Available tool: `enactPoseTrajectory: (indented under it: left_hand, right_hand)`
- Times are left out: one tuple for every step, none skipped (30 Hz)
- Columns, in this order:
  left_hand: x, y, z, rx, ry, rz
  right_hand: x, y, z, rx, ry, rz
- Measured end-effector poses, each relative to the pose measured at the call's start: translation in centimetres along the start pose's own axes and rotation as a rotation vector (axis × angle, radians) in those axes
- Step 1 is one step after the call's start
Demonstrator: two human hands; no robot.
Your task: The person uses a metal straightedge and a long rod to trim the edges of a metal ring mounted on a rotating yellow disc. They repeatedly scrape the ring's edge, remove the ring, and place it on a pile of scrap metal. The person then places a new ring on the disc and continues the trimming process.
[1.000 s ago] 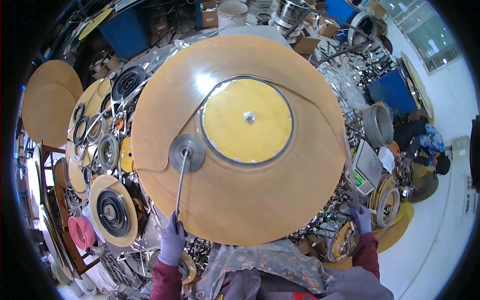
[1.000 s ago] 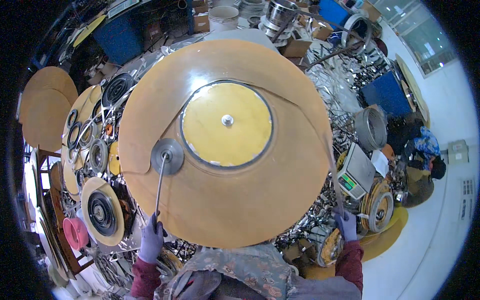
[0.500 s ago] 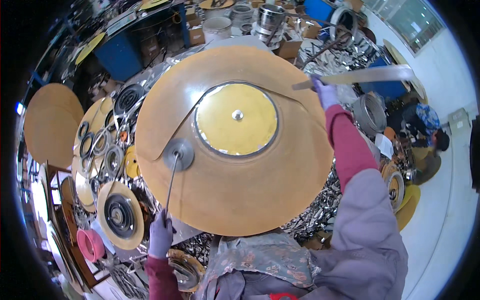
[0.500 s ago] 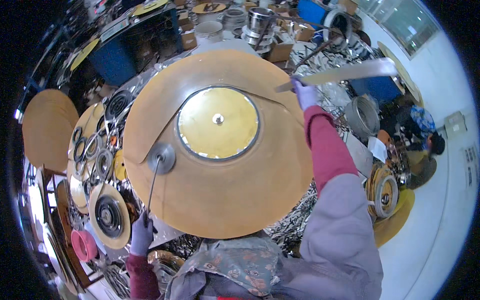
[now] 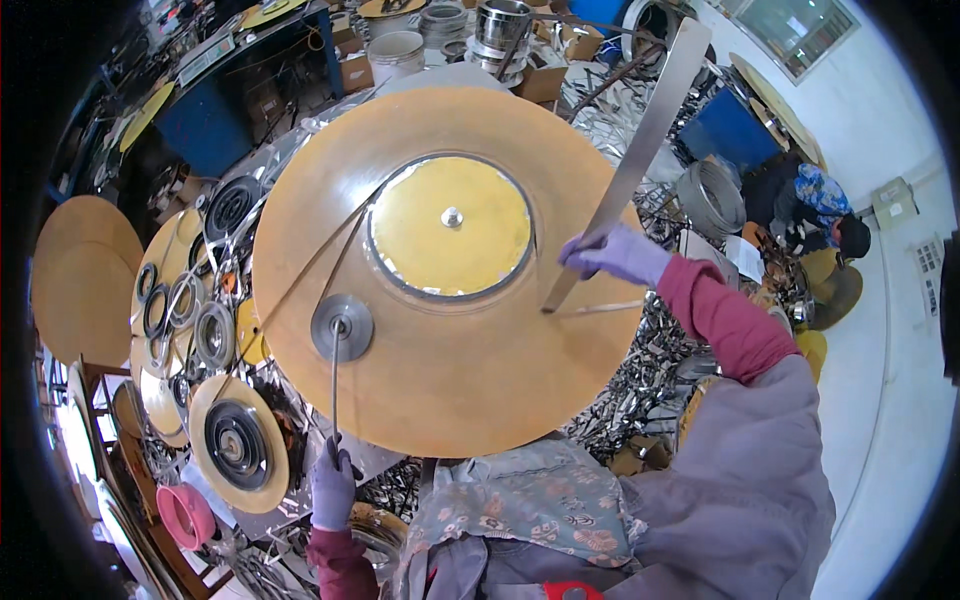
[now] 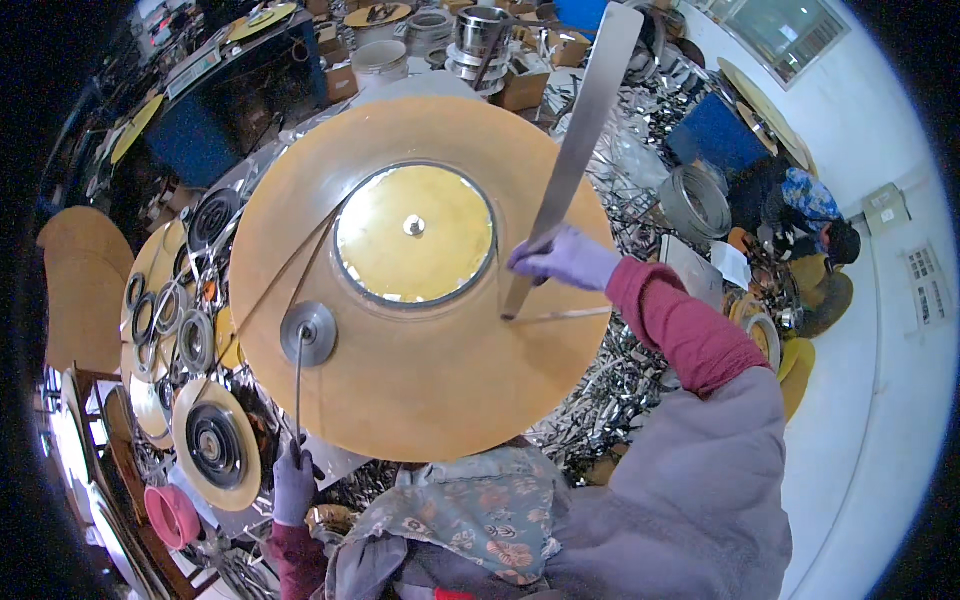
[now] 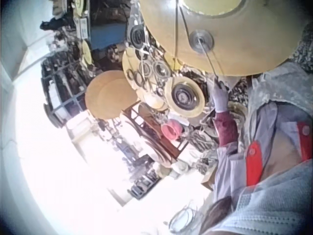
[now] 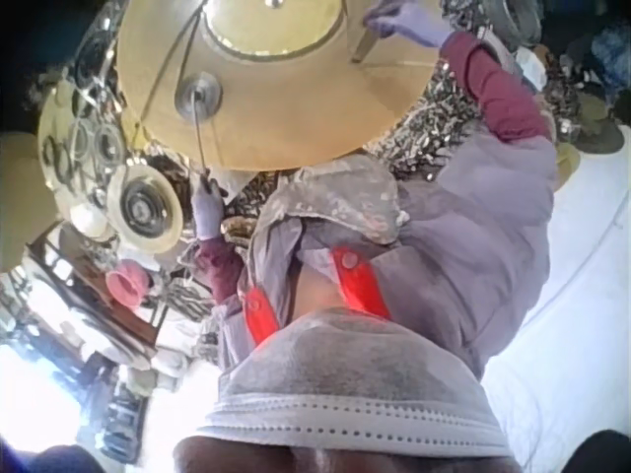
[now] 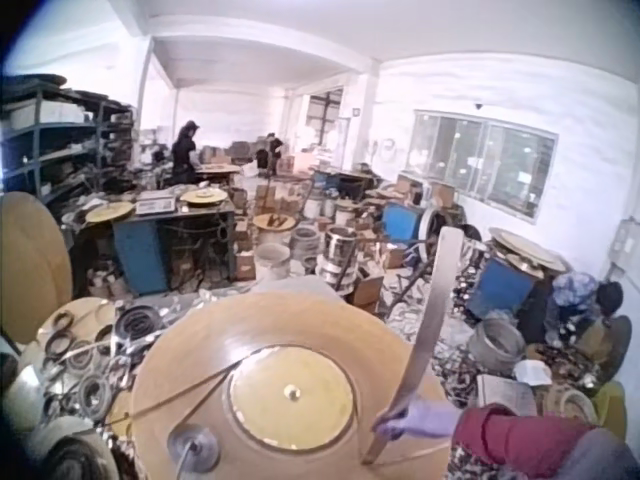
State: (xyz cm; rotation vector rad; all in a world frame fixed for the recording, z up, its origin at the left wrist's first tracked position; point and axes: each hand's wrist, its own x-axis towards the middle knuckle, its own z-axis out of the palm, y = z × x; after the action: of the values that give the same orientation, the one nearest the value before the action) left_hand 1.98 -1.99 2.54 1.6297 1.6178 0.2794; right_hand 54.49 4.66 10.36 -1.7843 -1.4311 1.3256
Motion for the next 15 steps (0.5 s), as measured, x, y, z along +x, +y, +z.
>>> enactPoseTrajectory:
  left_hand:
    - [0.0, -0.5, 0.1, -0.005, 0.012, -0.017]
    - [0.0, -1.2, 0.3, 0.001, 0.012, -0.047]
    - [0.1, -1.2, 0.4, -0.008, 0.035, -0.024]
    - [0.2, -0.6, 0.2, 0.002, 0.052, -0.007]
    - [0.3, 0.0, 0.1, 0.012, 0.070, 0.007]
    - [0.3, -0.1, 0.0, 0.068, 0.081, -0.009]
    - [0.5, -0.1, 0.0, 0.122, 0.090, -0.023]
    - [0.1, 0.4, -0.4, 0.025, 0.047, -0.153]
    - [0.1, 0.1, -0.2, 0.078, 0.081, -0.073]
    - [-0.3, -0.8, 0.2, 0.142, 0.122, -0.008]
    - [-0.5, -1.6, 0.8, 0.204, 0.161, 0.062]
    - [-1.4, -2.1, 1.2, 0.189, 0.193, 0.072]
    - [-1.9, -1.9, 1.5, 0.170, 0.165, 0.047]
    - [-2.4, -1.3, 1.6, 0.151, 0.136, 0.024]
    - [-2.7, -0.4, 1.7, 0.133, 0.106, 0.003]
  right_hand:
    - [0.3, -1.2, 2.1, -0.026, -0.084, -0.020]
    - [0.9, -2.6, 3.8, -0.054, -0.171, -0.042]
    - [1.7, -4.1, 5.5, -0.074, -0.217, -0.083]
    - [2.7, -5.5, 7.2, -0.086, -0.267, -0.134]
    - [3.9, -6.5, 9.1, -0.099, -0.320, -0.186]
    - [5.7, -7.3, 10.7, -0.128, -0.329, -0.250]
    - [7.2, -9.3, 12.0, -0.192, -0.337, -0.376]
    - [9.5, -10.6, 13.5, -0.196, -0.385, -0.360]
    - [11.1, -11.9, 13.7, -0.212, -0.403, -0.327]
    - [13.8, -12.2, 14.4, -0.140, -0.404, -0.322]
    - [16.4, -12.5, 14.8, -0.074, -0.400, -0.315]
    - [18.3, -14.1, 15.1, -0.108, -0.408, -0.411]
    - [20.0, -15.6, 14.9, -0.138, -0.404, -0.498]
    - [21.7, -16.7, 14.6, -0.192, -0.385, -0.500]
    - [23.4, -17.5, 14.0, -0.245, -0.363, -0.502]
